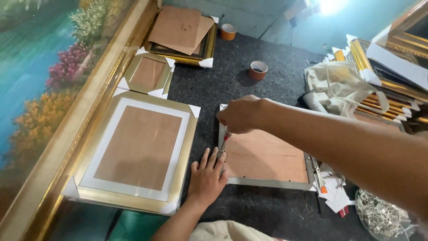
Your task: Securing the backing board of a picture frame by manually pressing metal points into the frame using a hand tool.
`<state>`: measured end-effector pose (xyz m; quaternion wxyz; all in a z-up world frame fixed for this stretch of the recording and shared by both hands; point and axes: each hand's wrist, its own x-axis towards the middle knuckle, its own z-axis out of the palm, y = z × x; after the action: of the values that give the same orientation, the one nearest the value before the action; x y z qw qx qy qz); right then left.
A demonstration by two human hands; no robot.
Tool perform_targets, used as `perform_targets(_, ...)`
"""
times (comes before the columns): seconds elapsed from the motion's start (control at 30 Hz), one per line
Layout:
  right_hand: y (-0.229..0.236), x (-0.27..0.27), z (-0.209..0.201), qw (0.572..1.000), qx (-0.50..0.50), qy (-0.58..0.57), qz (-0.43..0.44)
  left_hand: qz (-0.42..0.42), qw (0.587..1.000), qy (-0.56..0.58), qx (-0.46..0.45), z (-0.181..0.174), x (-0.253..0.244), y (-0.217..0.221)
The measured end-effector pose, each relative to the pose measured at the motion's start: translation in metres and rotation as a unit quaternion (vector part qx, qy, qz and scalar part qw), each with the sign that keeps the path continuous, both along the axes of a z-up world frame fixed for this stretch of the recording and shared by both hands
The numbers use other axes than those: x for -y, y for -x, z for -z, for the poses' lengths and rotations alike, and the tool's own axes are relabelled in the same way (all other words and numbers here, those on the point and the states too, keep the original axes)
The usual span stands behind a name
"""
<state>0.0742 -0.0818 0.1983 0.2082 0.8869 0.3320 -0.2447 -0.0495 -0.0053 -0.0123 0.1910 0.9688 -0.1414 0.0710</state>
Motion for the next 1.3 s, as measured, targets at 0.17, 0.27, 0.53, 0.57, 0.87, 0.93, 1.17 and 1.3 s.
perform_targets(0.17, -0.005, 0.018, 0.005, 0.949, 0.001, 0.013, -0.315, -0.002, 1.000, 0.014, 0.004, -0.002, 0.001, 0.002)
perform_targets(0.27, -0.010, 0.016, 0.020, 0.933, -0.044, -0.066, -0.350, -0.007, 1.000, 0.002, 0.010, 0.000, 0.003, 0.002)
perform_targets(0.53, -0.030, -0.006, 0.069, 0.992, 0.024, -0.089, -0.083, -0.021, 0.998, -0.025, 0.060, 0.005, 0.001, 0.001)
perform_targets(0.57, -0.033, -0.006, 0.076, 0.994, 0.023, -0.059, -0.092, -0.012, 0.999, -0.025, 0.044, 0.005, 0.002, 0.001)
perform_targets(0.87, -0.016, 0.012, 0.023, 0.964, 0.051, 0.067, -0.253, -0.001, 1.000, -0.012, 0.010, -0.005, 0.000, 0.003)
perform_targets(0.93, -0.013, 0.019, 0.020, 0.941, 0.048, 0.061, -0.329, 0.005, 1.000, -0.006, -0.004, -0.008, 0.000, 0.006)
perform_targets(1.17, -0.016, 0.011, 0.034, 0.974, -0.056, -0.025, -0.220, -0.013, 1.000, -0.005, 0.023, -0.001, 0.002, 0.000)
perform_targets(1.3, -0.014, 0.012, 0.035, 0.998, -0.050, -0.035, 0.006, -0.006, 1.000, 0.005, 0.020, -0.001, 0.002, 0.003)
